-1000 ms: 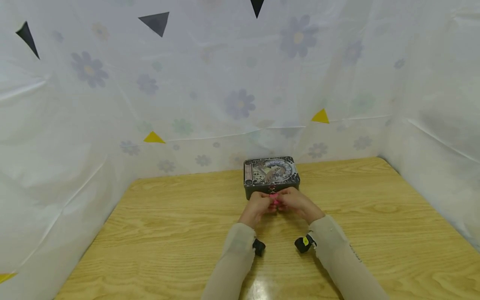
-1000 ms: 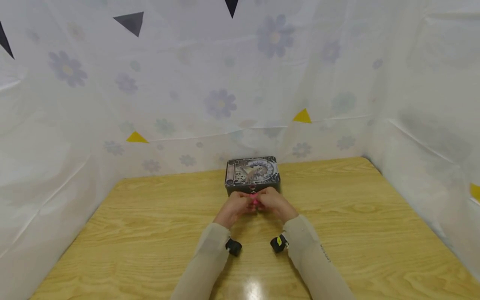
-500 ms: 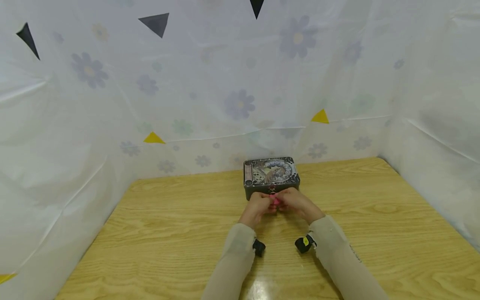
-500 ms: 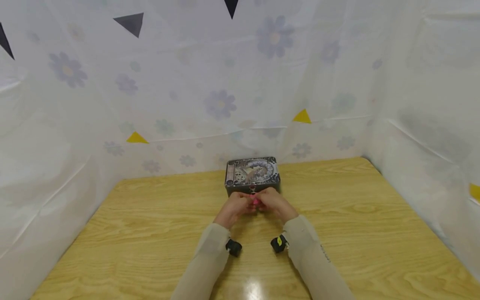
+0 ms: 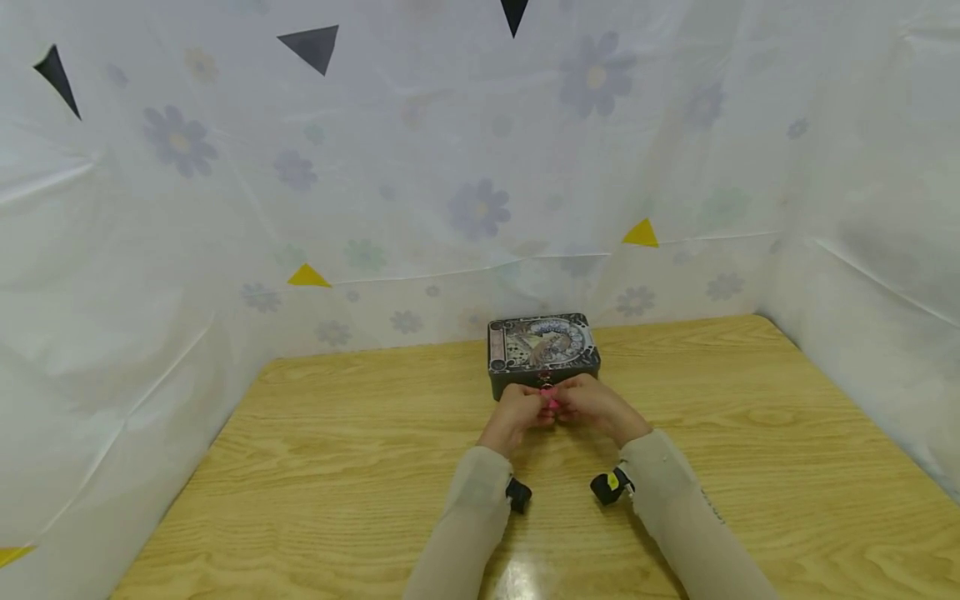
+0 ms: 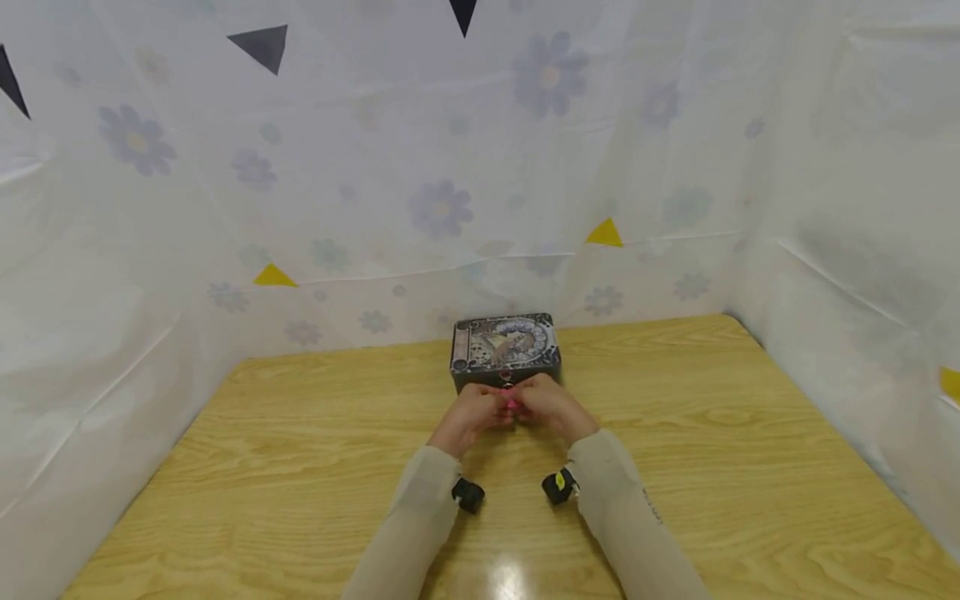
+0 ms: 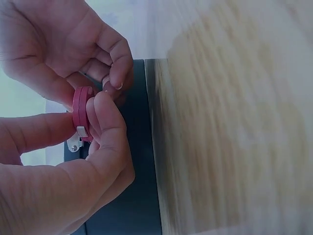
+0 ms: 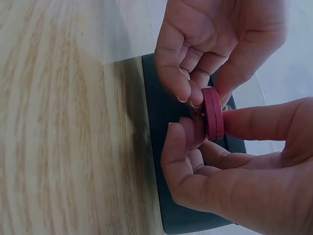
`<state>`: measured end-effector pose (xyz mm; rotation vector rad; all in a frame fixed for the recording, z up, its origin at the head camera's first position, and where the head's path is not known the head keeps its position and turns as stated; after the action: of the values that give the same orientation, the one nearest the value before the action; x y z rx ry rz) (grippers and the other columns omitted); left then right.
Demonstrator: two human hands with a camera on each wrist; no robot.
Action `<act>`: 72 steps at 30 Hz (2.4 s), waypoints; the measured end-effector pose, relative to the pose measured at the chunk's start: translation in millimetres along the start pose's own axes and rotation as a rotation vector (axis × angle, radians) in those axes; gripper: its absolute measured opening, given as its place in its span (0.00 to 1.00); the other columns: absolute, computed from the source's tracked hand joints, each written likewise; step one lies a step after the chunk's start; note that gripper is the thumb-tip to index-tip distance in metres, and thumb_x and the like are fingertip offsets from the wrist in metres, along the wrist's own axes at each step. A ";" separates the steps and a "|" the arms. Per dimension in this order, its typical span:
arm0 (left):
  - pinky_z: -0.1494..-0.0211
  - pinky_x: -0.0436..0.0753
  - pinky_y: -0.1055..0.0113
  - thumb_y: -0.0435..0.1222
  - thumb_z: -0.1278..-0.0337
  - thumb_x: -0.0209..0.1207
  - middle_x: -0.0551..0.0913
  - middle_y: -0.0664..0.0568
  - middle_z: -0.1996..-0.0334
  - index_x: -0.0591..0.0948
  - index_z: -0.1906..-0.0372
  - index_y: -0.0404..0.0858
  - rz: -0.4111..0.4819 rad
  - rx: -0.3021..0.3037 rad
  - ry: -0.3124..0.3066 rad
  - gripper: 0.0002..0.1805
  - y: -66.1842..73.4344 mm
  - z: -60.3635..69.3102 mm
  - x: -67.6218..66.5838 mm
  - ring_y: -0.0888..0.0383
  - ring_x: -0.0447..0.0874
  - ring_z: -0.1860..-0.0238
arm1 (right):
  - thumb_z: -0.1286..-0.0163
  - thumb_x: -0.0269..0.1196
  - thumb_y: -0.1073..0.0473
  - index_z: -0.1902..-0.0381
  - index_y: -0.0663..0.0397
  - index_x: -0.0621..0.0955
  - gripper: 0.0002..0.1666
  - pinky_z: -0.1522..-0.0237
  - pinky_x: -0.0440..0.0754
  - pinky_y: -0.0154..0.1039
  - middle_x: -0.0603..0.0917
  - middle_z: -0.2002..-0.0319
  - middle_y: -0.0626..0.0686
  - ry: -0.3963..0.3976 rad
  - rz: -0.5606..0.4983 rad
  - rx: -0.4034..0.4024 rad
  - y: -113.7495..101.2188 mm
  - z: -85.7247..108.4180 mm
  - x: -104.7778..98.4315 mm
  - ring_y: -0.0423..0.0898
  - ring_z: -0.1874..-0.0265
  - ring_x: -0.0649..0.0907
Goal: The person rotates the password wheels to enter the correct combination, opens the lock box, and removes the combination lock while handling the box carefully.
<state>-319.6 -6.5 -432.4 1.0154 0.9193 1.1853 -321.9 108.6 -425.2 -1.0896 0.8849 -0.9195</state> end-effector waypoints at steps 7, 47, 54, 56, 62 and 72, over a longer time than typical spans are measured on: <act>0.58 0.86 0.62 0.23 0.38 0.50 0.79 0.39 0.62 0.74 0.49 0.18 -0.006 0.003 -0.003 0.14 0.0 -0.8 -0.1 0.55 0.81 0.68 | 0.25 0.45 0.68 0.41 0.84 0.65 0.22 0.63 0.82 0.35 0.80 0.63 0.54 0.020 0.004 0.036 2.9 -2.4 0.5 0.40 0.69 0.80; 0.58 0.86 0.63 0.23 0.37 0.49 0.79 0.41 0.63 0.75 0.50 0.19 -0.010 -0.005 -0.007 0.14 -0.8 -0.4 0.3 0.55 0.81 0.68 | 0.27 0.45 0.67 0.45 0.79 0.71 0.20 0.65 0.80 0.35 0.80 0.66 0.52 0.010 0.021 0.046 0.8 1.6 -0.6 0.41 0.70 0.79; 0.59 0.86 0.64 0.24 0.36 0.50 0.79 0.42 0.64 0.76 0.51 0.20 -0.012 -0.008 0.000 0.13 0.6 -0.7 0.4 0.56 0.81 0.69 | 0.25 0.44 0.67 0.44 0.81 0.71 0.20 0.60 0.82 0.38 0.81 0.63 0.54 0.022 0.039 0.042 0.7 0.8 -1.9 0.41 0.68 0.79; 0.59 0.86 0.63 0.24 0.36 0.50 0.80 0.42 0.64 0.76 0.51 0.20 -0.012 -0.005 -0.001 0.13 1.0 -0.5 0.8 0.56 0.81 0.69 | 0.25 0.45 0.66 0.44 0.81 0.71 0.21 0.59 0.82 0.38 0.81 0.63 0.53 0.020 0.040 0.039 0.6 0.6 -2.1 0.41 0.68 0.80; 0.58 0.86 0.62 0.25 0.35 0.51 0.80 0.41 0.65 0.76 0.50 0.19 -0.015 -0.003 0.003 0.13 2.6 1.2 2.4 0.56 0.81 0.69 | 0.26 0.46 0.66 0.45 0.80 0.73 0.21 0.62 0.81 0.35 0.82 0.67 0.50 0.011 0.025 0.031 0.3 0.5 -2.5 0.39 0.69 0.80; 0.58 0.86 0.62 0.25 0.36 0.52 0.80 0.41 0.65 0.76 0.51 0.20 -0.023 -0.009 0.011 0.13 3.6 1.0 3.5 0.55 0.82 0.69 | 0.26 0.46 0.66 0.47 0.81 0.74 0.20 0.63 0.81 0.34 0.82 0.69 0.49 0.012 0.004 0.015 1.2 -0.5 -2.6 0.39 0.71 0.80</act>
<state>-319.1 -2.9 -428.8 0.9894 0.9308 1.1760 -323.1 111.1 -426.1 -1.0701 0.8885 -0.9285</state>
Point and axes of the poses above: each hand's wrist, its own z-axis away from the middle knuckle, its own x-axis out of the palm, y = z × x, the point moved 5 cm from there along -z, towards the middle knuckle
